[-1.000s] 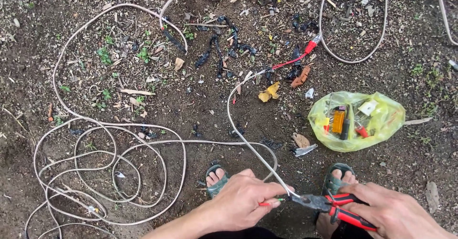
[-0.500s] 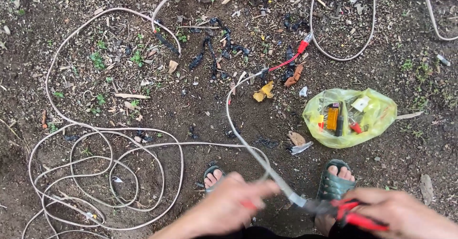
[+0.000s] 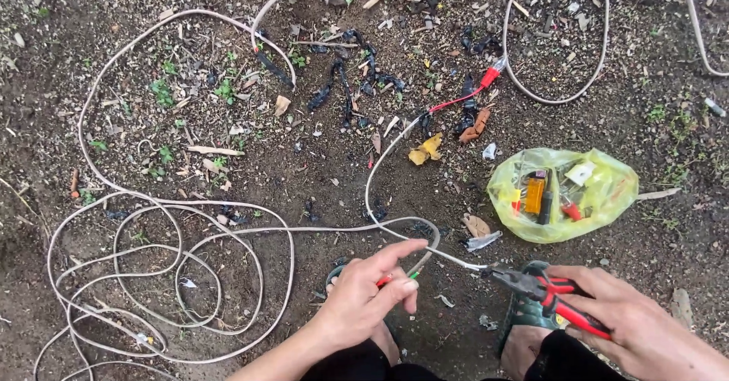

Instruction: Stripping insulation from electrical wires and twisting them together to create a splice connection.

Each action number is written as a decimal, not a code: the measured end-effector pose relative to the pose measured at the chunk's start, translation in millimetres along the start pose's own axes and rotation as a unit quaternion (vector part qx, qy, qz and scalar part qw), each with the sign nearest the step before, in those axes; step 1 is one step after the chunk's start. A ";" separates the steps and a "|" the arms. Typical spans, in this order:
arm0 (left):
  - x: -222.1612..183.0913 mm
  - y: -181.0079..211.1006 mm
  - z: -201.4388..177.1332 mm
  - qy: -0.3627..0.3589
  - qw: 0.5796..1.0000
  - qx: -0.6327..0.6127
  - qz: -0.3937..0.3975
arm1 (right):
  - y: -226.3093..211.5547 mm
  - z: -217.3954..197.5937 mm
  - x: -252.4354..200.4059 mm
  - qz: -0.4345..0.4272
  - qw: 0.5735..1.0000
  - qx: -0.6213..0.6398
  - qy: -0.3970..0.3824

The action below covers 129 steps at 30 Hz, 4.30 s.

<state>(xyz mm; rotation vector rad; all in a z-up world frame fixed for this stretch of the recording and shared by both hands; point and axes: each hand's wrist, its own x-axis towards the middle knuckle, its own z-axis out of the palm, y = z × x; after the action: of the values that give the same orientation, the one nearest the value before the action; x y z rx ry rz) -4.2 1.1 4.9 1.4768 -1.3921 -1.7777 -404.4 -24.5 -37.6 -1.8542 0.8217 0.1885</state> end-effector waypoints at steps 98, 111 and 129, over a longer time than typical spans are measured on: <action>97.8 37.4 33.2 0.100 0.950 -0.296 -0.008 | -46.9 -1.0 117.4 -0.009 0.911 0.397 0.112; 80.4 18.6 46.0 0.090 0.933 -0.346 -0.045 | -35.1 -14.7 99.6 0.058 0.936 0.286 0.198; 76.4 42.8 70.7 0.050 0.987 -0.140 -0.054 | -64.5 -16.8 71.9 -0.074 0.953 0.124 0.266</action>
<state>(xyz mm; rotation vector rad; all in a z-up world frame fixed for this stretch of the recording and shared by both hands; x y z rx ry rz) -104.8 -49.5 1.8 1.4885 -0.9837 -1.8481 -314.6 -57.7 -16.0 -1.7321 1.0102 -0.5123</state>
